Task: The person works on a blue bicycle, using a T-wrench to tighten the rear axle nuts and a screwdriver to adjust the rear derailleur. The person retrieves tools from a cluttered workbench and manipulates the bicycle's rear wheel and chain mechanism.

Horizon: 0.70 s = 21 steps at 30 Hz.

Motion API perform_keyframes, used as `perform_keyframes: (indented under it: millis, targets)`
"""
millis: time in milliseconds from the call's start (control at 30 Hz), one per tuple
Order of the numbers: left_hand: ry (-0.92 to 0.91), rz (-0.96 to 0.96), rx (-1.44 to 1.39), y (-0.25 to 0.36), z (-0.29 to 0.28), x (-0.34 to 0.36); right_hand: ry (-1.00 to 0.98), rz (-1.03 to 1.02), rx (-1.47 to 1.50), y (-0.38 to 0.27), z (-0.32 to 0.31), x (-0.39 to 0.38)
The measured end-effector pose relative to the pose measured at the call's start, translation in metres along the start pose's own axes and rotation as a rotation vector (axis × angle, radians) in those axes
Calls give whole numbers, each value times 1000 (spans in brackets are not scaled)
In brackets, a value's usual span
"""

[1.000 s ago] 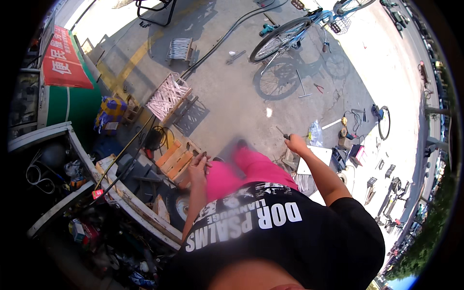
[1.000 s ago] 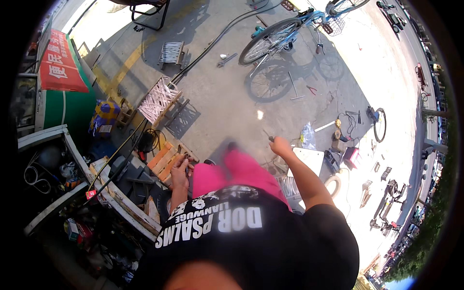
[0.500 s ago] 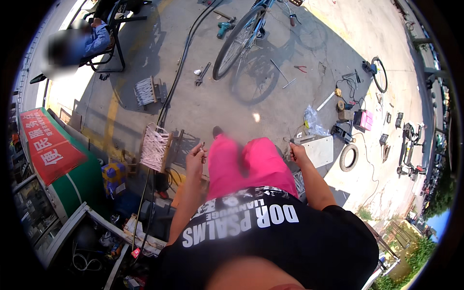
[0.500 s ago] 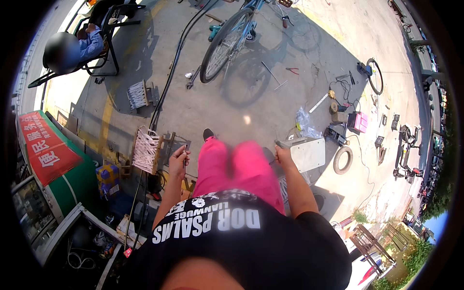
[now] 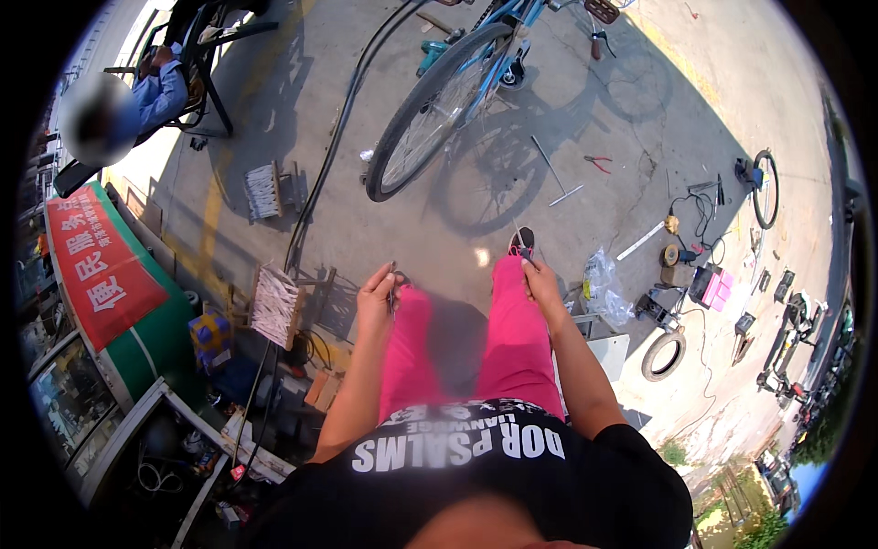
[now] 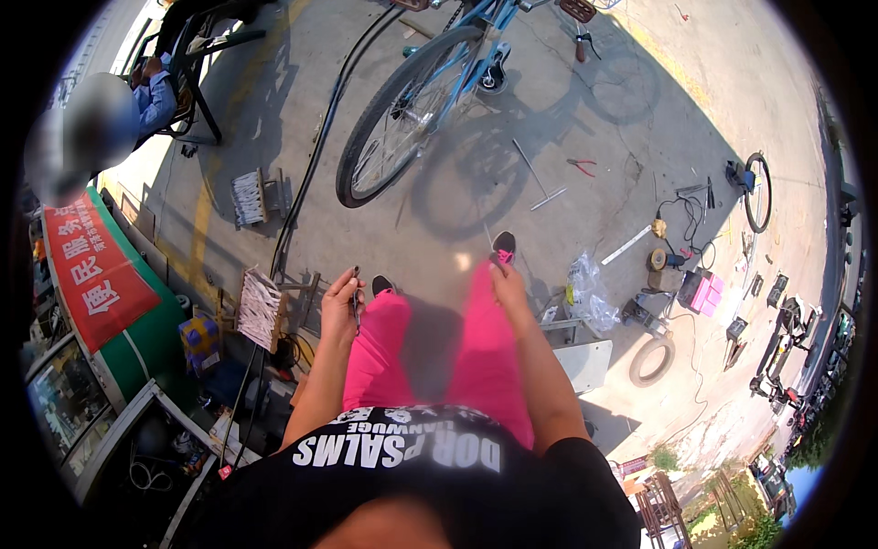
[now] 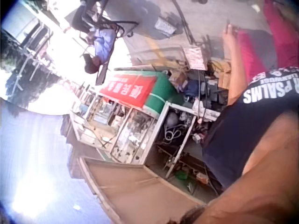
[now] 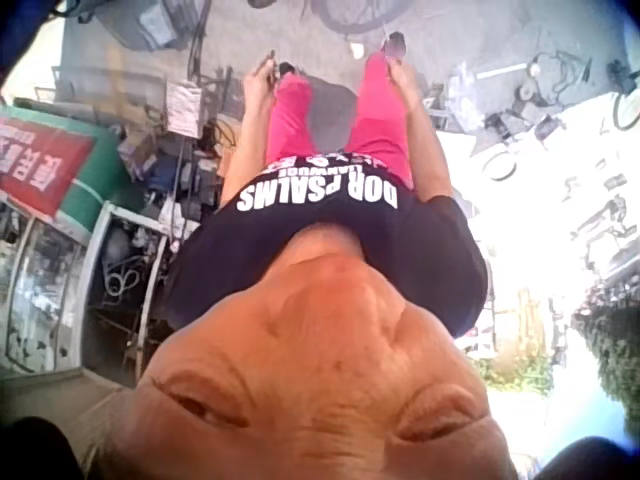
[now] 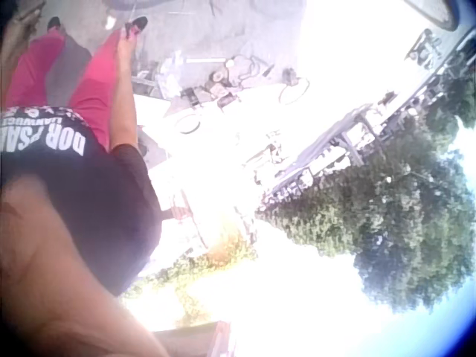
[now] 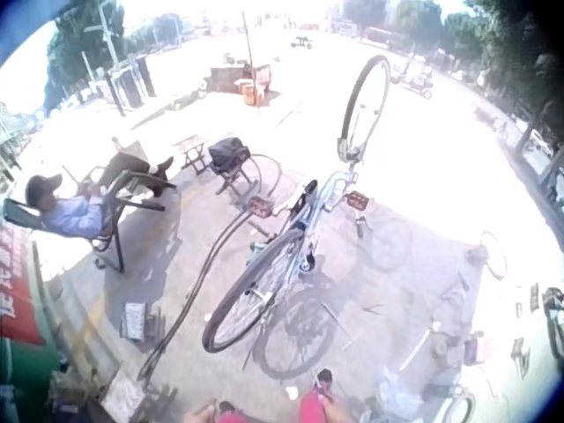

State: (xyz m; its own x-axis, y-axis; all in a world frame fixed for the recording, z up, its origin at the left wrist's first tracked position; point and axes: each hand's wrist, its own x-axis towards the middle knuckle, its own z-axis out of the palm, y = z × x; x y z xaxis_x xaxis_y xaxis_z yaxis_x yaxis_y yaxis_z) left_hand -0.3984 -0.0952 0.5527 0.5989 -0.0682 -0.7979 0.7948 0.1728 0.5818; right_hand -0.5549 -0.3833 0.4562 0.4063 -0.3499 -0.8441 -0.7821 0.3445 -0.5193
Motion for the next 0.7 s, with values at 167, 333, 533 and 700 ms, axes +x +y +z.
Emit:
perform_keyframes:
  millis: [167,333,533,700]
  targets:
    - [-110,58,157,-17,86,76,-108,-168,69,-87,-33,91]
    - [-187,167,201,-20,163,205,-31,-410,122,-132,-46,195]
    - [-200,331,235,-22,212,291,-139,-572,467,-149,-29,303]
    - [-460,574,272,-29,207,324,-188,-638,532,-154,0,374]
